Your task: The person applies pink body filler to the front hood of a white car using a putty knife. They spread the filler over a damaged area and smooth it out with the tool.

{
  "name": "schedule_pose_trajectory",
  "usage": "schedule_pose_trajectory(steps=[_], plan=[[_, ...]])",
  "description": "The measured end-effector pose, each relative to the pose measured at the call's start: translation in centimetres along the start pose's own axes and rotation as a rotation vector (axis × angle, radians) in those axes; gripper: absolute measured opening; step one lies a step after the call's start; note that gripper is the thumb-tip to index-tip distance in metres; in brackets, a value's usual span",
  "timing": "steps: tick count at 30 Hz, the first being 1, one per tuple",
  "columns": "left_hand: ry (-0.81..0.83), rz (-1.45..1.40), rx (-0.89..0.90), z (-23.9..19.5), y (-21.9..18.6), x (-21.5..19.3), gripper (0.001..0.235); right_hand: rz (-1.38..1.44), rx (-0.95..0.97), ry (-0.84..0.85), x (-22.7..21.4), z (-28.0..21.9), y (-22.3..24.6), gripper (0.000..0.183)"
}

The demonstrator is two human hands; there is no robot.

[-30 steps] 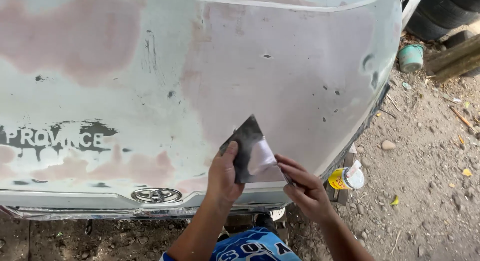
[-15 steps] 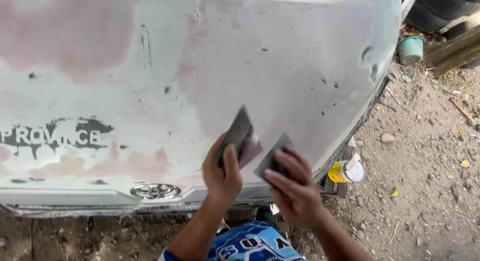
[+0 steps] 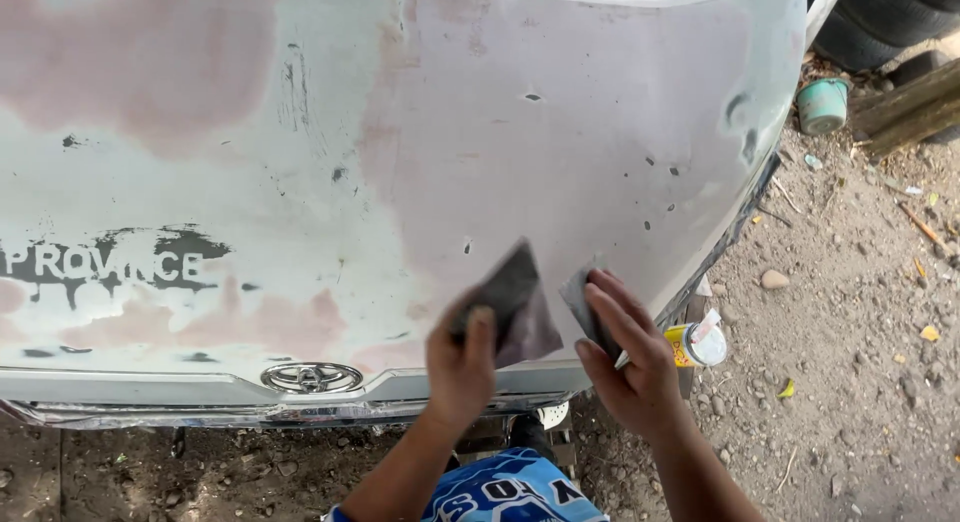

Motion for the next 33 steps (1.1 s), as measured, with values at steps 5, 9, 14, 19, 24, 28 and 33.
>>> schedule_pose_trajectory(steps=[5,9,14,19,24,28,33], plan=[[0.106,0.446,0.545,-2.2,-8.6,4.7,0.032,-0.377,-0.161,0.01,2.7,-1.0,4.4,0.044],[0.116,0.484,0.566,-1.8,-10.2,4.4,0.03,-0.434,-0.144,0.127,4.7,-2.7,3.4,0.043],[0.031,0.569,0.308,0.2,-6.8,1.5,0.034,-0.383,-0.281,0.105,3.3,-3.4,3.8,0.04],[-0.13,-0.476,-0.552,-1.9,3.3,2.0,0.035,0.088,-0.284,0.052,1.5,-4.0,2.7,0.039],[-0.228,-0.554,-0.53,-0.8,2.4,-0.5,0.037,0.827,0.149,0.215,4.7,-5.9,-5.0,0.045],[-0.199,-0.502,-0.268,0.7,1.6,-2.3,0.037,0.067,0.123,0.313,5.3,-7.8,-6.7,0.036],[-0.182,-0.027,0.007,0.7,-0.1,-2.4,0.045,0.049,0.13,-0.103,-0.5,-4.8,-2.1,0.054]])
Point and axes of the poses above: each hand's wrist, its own z-axis towards the middle knuckle, its own x-axis out of the palm, y = z × x, the point moved 10 cm from there along z, towards the middle knuckle, and after that the axes turned 4 degrees about x, right-handed, at the moved point
